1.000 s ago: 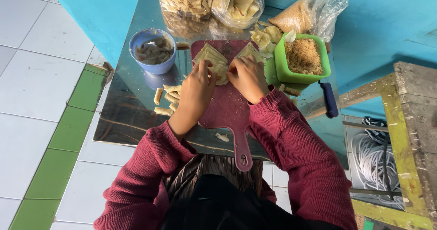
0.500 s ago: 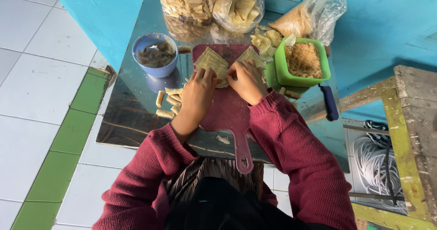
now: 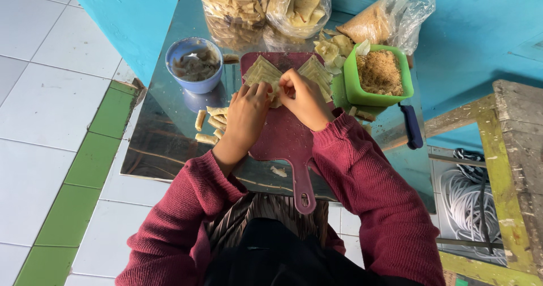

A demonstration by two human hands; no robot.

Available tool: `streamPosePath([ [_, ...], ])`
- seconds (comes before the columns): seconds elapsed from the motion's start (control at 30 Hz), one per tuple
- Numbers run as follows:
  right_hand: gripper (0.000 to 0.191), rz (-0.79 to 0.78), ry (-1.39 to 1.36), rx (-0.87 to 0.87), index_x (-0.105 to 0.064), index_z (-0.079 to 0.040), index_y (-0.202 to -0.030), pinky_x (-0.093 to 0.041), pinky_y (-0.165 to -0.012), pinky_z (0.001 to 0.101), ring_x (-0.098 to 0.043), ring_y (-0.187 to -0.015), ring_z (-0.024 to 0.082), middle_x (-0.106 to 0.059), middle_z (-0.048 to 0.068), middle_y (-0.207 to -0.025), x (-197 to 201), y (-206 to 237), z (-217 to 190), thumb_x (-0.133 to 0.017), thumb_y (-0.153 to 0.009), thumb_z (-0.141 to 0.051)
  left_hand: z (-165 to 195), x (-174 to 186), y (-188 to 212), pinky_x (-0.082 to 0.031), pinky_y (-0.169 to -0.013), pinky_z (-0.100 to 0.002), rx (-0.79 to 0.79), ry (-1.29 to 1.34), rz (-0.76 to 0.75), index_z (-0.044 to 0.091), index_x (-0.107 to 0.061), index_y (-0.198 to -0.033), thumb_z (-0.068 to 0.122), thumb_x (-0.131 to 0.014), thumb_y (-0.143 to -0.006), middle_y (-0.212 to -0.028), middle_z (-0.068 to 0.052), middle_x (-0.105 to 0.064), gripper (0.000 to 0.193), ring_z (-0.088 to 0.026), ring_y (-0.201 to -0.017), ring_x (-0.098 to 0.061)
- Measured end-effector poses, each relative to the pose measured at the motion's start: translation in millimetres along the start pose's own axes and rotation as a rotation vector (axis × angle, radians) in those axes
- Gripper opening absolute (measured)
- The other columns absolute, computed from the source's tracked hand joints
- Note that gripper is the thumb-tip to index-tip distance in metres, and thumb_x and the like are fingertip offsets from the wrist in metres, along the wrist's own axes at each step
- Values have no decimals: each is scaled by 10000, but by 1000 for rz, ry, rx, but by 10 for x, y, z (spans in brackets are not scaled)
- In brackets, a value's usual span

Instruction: The person takes thin square pastry sheets, spoons filling from a bowl onto them, and rolls each sheet by hand into a cylinder, setting the finished rolls on the table. They occasionally reach into a green container of brown crumbs and add it to the sheets before rolling.

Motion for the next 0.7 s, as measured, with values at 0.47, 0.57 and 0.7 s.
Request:
streamPosePath([
  [0.47, 354, 85, 190, 220, -566, -31, -1126, -559, -811, 400, -681, -953, 308, -650, 122, -1002, -125, 117, -218, -713, -828, 91, -81, -78, -2, -508, -859, -450, 23, 44, -11, 44, -526, -1161, 116, -700, -896, -1040, -124, -663, 325, -334, -1033, -640],
  [0.57, 309, 67, 130, 160, -571, -30, -1118, -573, -804, 373, -708, -940, 282, -671, 118, -1013, -106, 129, -180, -710, -862, 74, -69, -58, 0, -509, -853, -449, 14, 45, -11, 53, -523, -1148, 111, -710, -886, -1036, -120, -669, 327, -326, -1029, -647],
  [0.7, 289, 72, 138, 176, -579, -40, -1109, -576, -812, 368, -713, -962, 283, -686, 121, -1028, -92, 130, -178, -717, -877, 64, -41, -12, -10, -510, -843, -449, 11, 36, -1, 60, -528, -1138, 112, -718, -872, -1033, -104, -682, 332, -317, -1012, -651],
])
Point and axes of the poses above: each hand's wrist, its own y-axis away from the middle knuckle, its own x-axis out of the back of the hand, z = x × y, the point moved 5 cm from there along -y, towards the middle knuckle
